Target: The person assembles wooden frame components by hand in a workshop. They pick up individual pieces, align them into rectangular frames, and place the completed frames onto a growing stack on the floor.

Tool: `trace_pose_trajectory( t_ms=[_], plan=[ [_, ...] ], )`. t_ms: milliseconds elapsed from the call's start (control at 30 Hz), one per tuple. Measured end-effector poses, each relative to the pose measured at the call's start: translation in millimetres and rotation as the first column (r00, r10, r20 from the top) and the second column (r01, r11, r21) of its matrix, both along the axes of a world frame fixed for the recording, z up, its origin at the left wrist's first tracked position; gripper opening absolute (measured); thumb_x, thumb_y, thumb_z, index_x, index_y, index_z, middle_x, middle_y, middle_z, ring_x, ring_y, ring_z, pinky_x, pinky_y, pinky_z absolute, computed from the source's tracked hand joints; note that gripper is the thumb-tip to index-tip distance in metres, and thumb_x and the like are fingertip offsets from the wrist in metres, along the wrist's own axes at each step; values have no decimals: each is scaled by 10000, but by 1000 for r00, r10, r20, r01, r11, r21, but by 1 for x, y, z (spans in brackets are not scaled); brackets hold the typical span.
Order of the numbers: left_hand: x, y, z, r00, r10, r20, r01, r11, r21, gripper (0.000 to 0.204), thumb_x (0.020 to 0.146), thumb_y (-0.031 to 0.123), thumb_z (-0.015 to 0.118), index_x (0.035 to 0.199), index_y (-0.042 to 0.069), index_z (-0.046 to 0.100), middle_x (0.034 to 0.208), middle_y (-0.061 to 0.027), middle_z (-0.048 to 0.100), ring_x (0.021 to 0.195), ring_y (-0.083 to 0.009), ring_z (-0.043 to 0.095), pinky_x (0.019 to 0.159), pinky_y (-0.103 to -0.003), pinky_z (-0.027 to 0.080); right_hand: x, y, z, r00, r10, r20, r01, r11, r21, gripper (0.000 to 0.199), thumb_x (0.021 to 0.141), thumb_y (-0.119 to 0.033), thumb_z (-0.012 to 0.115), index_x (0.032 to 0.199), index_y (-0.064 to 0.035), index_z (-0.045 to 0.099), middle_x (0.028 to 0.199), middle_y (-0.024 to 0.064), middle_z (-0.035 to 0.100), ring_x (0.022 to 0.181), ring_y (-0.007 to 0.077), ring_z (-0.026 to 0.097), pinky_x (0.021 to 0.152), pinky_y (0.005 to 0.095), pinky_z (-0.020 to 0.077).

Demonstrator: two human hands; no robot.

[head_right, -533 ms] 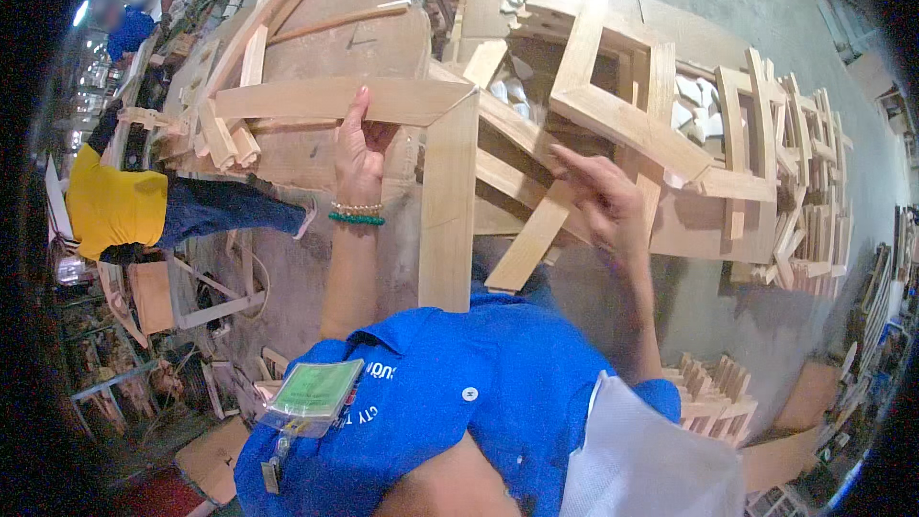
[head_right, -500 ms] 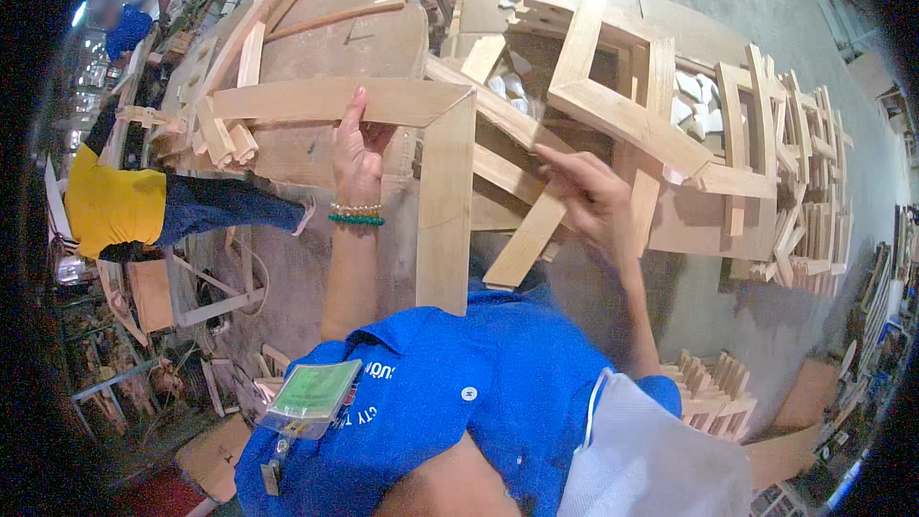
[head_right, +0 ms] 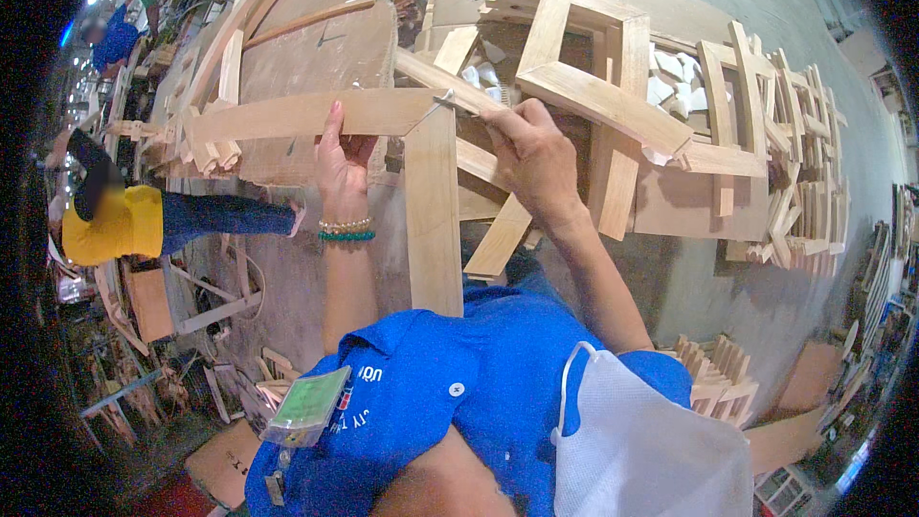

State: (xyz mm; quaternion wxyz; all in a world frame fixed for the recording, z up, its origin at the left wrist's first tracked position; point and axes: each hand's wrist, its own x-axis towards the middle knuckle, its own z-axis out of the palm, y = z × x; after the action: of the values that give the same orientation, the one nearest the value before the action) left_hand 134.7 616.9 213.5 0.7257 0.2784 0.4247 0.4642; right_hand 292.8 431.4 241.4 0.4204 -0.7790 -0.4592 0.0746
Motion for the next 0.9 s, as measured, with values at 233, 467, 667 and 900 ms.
trace_pose_trajectory(
  t_ms=[233,467,667,900],
  plan=[
    [10,6,35,986,-86,144,75,994,75,366,817,245,710,1096,89,531,978,-54,638,905,-196,650,775,-365,570,43,-32,-8,990,-123,-69,130,987,99,254,841,-47,595,1083,-92,658,837,88,582,741,198,596,661,304,483],
    [-1,26,118,148,-374,916,613,761,212,251,910,293,547,989,54,536,770,-29,541,752,-166,554,838,-320,446,35,-60,44,797,72,-600,123,953,277,271,954,-105,507,1191,8,574,878,40,604,676,54,514,546,173,401],
    [25,24,125,-115,-638,761,538,605,588,123,956,136,424,876,74,495,681,-51,541,639,-182,571,660,-324,457,9,-60,87,883,360,-302,-239,897,373,300,830,-7,618,1127,-43,647,872,46,577,805,141,552,701,266,442],
    [27,12,120,-203,-645,736,494,582,646,144,961,146,411,853,81,481,673,-57,553,619,-192,579,653,-338,467,-20,-39,86,913,397,-97,-343,873,347,343,776,39,644,1056,-150,699,840,61,557,763,192,549,651,293,454]
  ],
)
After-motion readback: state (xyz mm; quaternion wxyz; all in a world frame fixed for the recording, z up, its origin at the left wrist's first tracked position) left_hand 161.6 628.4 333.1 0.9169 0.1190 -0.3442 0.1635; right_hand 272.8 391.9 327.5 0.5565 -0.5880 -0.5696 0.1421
